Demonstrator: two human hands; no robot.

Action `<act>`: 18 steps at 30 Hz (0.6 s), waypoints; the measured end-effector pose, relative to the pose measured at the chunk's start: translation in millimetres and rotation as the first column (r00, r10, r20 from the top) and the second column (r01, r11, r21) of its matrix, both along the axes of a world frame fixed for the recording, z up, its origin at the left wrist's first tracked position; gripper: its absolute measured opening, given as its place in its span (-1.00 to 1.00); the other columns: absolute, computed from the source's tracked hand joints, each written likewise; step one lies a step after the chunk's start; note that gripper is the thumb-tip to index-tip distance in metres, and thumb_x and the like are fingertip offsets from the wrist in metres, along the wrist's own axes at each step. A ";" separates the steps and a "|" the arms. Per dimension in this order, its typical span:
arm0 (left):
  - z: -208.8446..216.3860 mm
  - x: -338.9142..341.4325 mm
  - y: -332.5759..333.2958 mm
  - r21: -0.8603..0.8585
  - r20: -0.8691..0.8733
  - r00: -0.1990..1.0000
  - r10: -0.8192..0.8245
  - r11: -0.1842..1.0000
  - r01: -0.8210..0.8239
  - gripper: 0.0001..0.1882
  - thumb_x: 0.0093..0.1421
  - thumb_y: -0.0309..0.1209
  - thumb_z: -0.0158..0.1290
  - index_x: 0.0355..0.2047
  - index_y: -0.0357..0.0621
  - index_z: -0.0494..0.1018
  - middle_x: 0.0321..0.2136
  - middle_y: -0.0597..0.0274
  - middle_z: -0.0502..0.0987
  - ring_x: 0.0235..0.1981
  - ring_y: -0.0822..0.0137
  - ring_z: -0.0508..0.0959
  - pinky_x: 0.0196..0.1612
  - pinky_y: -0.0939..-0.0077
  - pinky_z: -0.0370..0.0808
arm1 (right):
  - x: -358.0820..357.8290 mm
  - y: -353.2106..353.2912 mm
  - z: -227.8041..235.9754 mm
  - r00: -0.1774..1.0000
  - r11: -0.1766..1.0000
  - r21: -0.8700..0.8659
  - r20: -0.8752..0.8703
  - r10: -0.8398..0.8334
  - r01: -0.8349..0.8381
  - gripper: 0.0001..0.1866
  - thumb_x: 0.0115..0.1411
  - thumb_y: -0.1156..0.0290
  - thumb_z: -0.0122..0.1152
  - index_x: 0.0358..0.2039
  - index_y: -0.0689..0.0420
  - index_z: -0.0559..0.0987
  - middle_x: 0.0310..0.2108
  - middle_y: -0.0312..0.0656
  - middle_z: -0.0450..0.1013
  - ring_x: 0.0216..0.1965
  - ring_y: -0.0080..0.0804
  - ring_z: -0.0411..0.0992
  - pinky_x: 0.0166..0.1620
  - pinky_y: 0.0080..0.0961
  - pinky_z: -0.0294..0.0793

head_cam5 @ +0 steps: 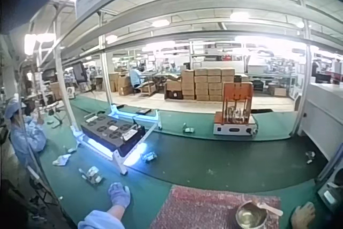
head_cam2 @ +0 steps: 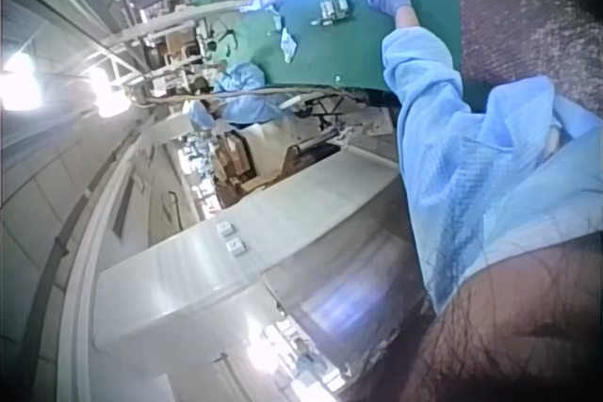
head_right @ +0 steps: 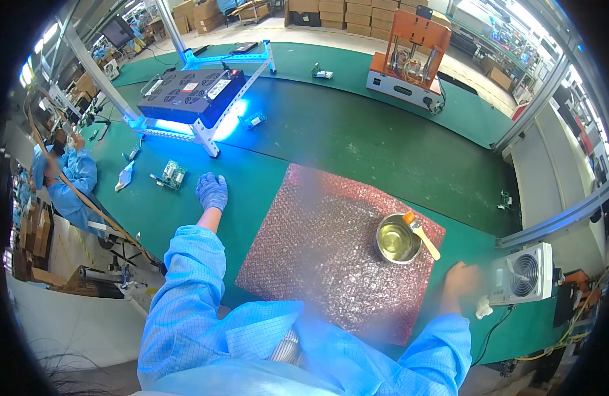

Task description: Applying a liquid coating to printed circuit boards using a brush at a factory workbench.

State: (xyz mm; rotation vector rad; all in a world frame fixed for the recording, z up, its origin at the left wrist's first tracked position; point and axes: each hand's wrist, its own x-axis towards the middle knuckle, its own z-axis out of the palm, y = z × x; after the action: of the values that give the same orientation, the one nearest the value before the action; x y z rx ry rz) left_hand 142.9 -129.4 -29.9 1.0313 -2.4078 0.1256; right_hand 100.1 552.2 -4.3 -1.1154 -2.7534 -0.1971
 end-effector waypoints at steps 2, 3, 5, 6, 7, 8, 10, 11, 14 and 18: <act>5.0 -0.4 0.6 0.133 0.095 0.995 0.014 0.991 -0.027 -0.57 0.17 -0.11 -0.15 -0.10 -0.18 0.33 -0.05 0.01 0.34 0.05 0.09 0.28 0.08 0.18 0.20 | -0.9 0.1 0.3 1.000 1.000 0.022 -0.007 0.004 -0.004 -0.63 0.06 0.17 -0.10 -0.19 0.13 0.35 -0.17 -0.12 0.32 -0.12 -0.14 0.33 -0.19 -0.12 0.37; 7.8 -0.5 1.0 0.181 0.160 0.987 0.029 0.982 -0.058 -0.53 0.19 -0.08 -0.20 -0.05 -0.16 0.31 0.02 0.01 0.31 0.11 0.09 0.25 0.13 0.16 0.16 | -0.2 1.9 -1.6 1.000 1.000 0.022 0.000 0.009 -0.009 -0.63 0.06 0.17 -0.11 -0.18 0.13 0.35 -0.17 -0.12 0.32 -0.11 -0.15 0.33 -0.18 -0.13 0.37; 12.7 -0.3 2.2 0.234 0.180 0.984 0.006 0.971 -0.049 -0.53 0.19 -0.08 -0.19 -0.05 -0.16 0.30 0.02 0.01 0.30 0.11 0.09 0.25 0.13 0.15 0.16 | -1.1 10.2 -8.2 1.000 1.000 -0.002 -0.025 0.001 -0.001 -0.62 0.05 0.17 -0.08 -0.18 0.14 0.35 -0.17 -0.11 0.33 -0.10 -0.13 0.32 -0.17 -0.12 0.37; 15.1 0.1 2.4 0.221 0.189 0.982 0.006 0.974 -0.048 -0.53 0.19 -0.08 -0.19 -0.04 -0.16 0.30 0.02 0.01 0.30 0.11 0.09 0.25 0.13 0.15 0.15 | -0.3 16.1 -14.0 0.999 1.000 -0.015 -0.049 0.016 -0.017 -0.62 0.05 0.17 -0.07 -0.18 0.14 0.36 -0.17 -0.10 0.34 -0.10 -0.12 0.32 -0.16 -0.12 0.37; 16.9 0.5 2.8 0.252 0.183 0.983 0.002 0.966 -0.049 -0.53 0.19 -0.08 -0.19 -0.04 -0.16 0.30 0.03 0.01 0.30 0.11 0.09 0.24 0.12 0.14 0.15 | 3.1 23.8 -21.2 0.987 0.993 -0.096 -0.154 0.052 -0.067 -0.62 0.05 0.17 -0.04 -0.18 0.15 0.36 -0.17 -0.10 0.34 -0.10 -0.13 0.32 -0.15 -0.13 0.36; 17.9 0.6 3.9 0.256 0.172 0.985 0.004 0.966 -0.048 -0.53 0.19 -0.08 -0.19 -0.04 -0.16 0.30 0.03 0.01 0.30 0.11 0.09 0.24 0.12 0.14 0.16 | 9.1 33.5 -29.2 0.955 0.977 -0.161 -0.280 0.094 -0.143 -0.62 0.05 0.18 -0.02 -0.18 0.15 0.36 -0.17 -0.11 0.35 -0.09 -0.14 0.32 -0.14 -0.14 0.36; 19.1 0.1 4.5 0.253 0.163 0.987 0.009 0.966 -0.050 -0.52 0.19 -0.08 -0.19 -0.03 -0.16 0.30 0.03 0.01 0.30 0.12 0.09 0.24 0.12 0.14 0.16 | 17.3 54.2 -42.8 0.861 0.924 -0.308 -0.507 0.044 -0.228 -0.63 0.05 0.20 0.04 -0.19 0.15 0.36 -0.16 -0.12 0.36 -0.07 -0.19 0.31 -0.11 -0.18 0.35; 19.3 0.6 4.4 0.245 0.169 0.985 0.013 0.968 -0.055 -0.52 0.19 -0.08 -0.19 -0.03 -0.16 0.30 0.03 0.01 0.30 0.12 0.09 0.24 0.12 0.14 0.16 | 19.8 61.3 -47.8 0.805 0.884 -0.400 -0.591 -0.047 -0.242 -0.63 0.05 0.21 0.07 -0.19 0.15 0.37 -0.16 -0.12 0.36 -0.06 -0.22 0.31 -0.10 -0.21 0.35; 20.5 1.8 3.7 0.271 0.195 0.981 -0.008 0.961 -0.046 -0.51 0.19 -0.07 -0.20 -0.02 -0.16 0.30 0.03 0.01 0.30 0.12 0.09 0.24 0.12 0.14 0.16 | 29.6 62.3 -37.3 0.674 0.736 -0.563 -0.712 -0.200 -0.376 -0.64 0.06 0.24 0.11 -0.18 0.16 0.37 -0.15 -0.16 0.35 -0.03 -0.30 0.30 -0.09 -0.28 0.34; 25.2 4.5 9.9 0.221 0.213 0.977 0.003 0.974 -0.051 -0.51 0.19 -0.07 -0.21 -0.02 -0.16 0.30 0.02 0.00 0.31 0.12 0.09 0.24 0.13 0.14 0.16 | 55.7 -16.5 42.0 0.357 0.382 -0.620 -0.743 -0.567 -0.685 -0.64 0.13 0.35 0.06 -0.08 0.20 0.31 -0.06 -0.17 0.29 -0.11 -0.35 0.33 -0.13 -0.38 0.36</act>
State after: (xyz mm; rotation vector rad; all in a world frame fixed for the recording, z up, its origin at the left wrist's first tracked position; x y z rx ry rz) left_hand 147.4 -119.6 -4.7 1.2055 -2.6477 -0.0319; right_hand 155.9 535.7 37.7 -0.6820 -1.4649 1.7603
